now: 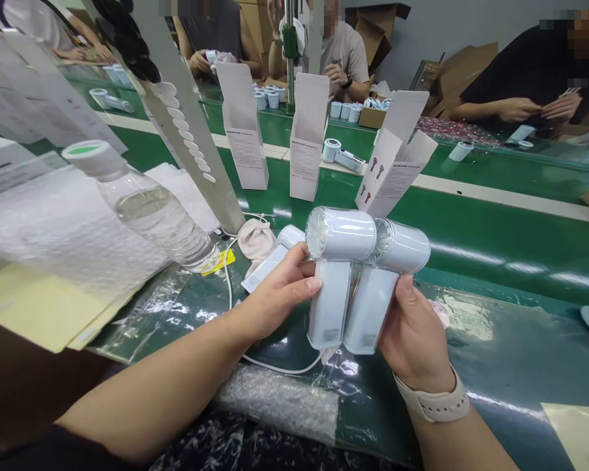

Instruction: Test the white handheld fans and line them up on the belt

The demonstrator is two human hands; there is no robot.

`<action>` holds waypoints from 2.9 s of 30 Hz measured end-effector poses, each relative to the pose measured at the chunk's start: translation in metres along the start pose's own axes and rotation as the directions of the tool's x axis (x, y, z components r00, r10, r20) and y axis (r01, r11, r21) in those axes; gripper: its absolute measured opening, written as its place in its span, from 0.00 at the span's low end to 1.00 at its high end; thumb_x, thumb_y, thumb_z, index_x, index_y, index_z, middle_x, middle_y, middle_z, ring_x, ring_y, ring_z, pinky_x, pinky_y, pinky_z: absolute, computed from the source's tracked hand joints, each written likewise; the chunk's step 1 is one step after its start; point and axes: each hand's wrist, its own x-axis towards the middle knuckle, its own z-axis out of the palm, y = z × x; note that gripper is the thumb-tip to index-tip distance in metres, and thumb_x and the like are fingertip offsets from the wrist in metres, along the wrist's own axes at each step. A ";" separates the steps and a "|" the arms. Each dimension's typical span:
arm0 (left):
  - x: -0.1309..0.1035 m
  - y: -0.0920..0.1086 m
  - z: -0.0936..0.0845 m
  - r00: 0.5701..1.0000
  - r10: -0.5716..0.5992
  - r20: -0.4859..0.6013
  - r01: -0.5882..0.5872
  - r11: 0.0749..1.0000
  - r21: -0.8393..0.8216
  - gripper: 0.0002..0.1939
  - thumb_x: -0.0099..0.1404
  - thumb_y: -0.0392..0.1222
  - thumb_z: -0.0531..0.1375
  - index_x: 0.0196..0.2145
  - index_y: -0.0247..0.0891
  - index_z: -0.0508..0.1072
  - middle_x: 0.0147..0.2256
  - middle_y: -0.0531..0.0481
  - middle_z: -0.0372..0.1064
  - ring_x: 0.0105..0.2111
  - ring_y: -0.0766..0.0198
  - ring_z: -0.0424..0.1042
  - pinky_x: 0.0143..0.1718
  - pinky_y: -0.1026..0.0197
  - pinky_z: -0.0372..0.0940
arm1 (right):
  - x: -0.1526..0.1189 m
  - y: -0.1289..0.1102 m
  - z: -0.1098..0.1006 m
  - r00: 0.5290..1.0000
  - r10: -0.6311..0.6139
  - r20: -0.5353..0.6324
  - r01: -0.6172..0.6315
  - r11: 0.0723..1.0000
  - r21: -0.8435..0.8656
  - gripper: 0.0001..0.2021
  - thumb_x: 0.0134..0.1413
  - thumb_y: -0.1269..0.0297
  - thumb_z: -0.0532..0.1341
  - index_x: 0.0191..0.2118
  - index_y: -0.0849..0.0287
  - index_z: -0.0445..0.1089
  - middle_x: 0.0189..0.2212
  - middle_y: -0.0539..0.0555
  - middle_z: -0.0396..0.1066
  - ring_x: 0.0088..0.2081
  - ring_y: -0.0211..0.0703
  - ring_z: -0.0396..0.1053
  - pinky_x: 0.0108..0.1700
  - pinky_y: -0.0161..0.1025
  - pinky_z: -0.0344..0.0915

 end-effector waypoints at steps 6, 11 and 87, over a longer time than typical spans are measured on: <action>-0.002 0.003 0.003 0.984 -0.162 0.079 0.171 0.978 -0.118 0.33 0.49 0.51 0.75 0.48 0.39 0.70 0.41 0.45 0.73 0.37 0.57 0.75 0.36 0.59 0.69 | 0.001 -0.004 0.000 0.994 0.108 0.005 -0.108 0.992 0.063 0.13 0.56 0.53 0.59 0.30 0.54 0.77 0.30 0.54 0.74 0.32 0.45 0.71 0.36 0.43 0.73; 0.000 0.000 -0.002 0.988 -0.152 0.020 0.153 0.973 -0.170 0.25 0.49 0.51 0.75 0.39 0.35 0.73 0.32 0.50 0.70 0.30 0.66 0.71 0.33 0.64 0.67 | 0.000 -0.007 0.000 0.992 0.118 0.048 -0.120 0.992 0.042 0.17 0.54 0.52 0.57 0.28 0.58 0.77 0.27 0.55 0.72 0.27 0.41 0.68 0.29 0.37 0.69; 0.004 -0.004 -0.011 1.000 -0.020 -0.013 0.022 0.973 0.231 0.26 0.57 0.45 0.70 0.52 0.39 0.71 0.44 0.42 0.79 0.46 0.49 0.78 0.49 0.48 0.70 | 0.005 0.011 -0.022 0.973 -0.227 0.032 0.222 0.896 -0.384 0.18 0.55 0.59 0.64 0.52 0.53 0.67 0.40 0.55 0.77 0.44 0.54 0.76 0.46 0.53 0.73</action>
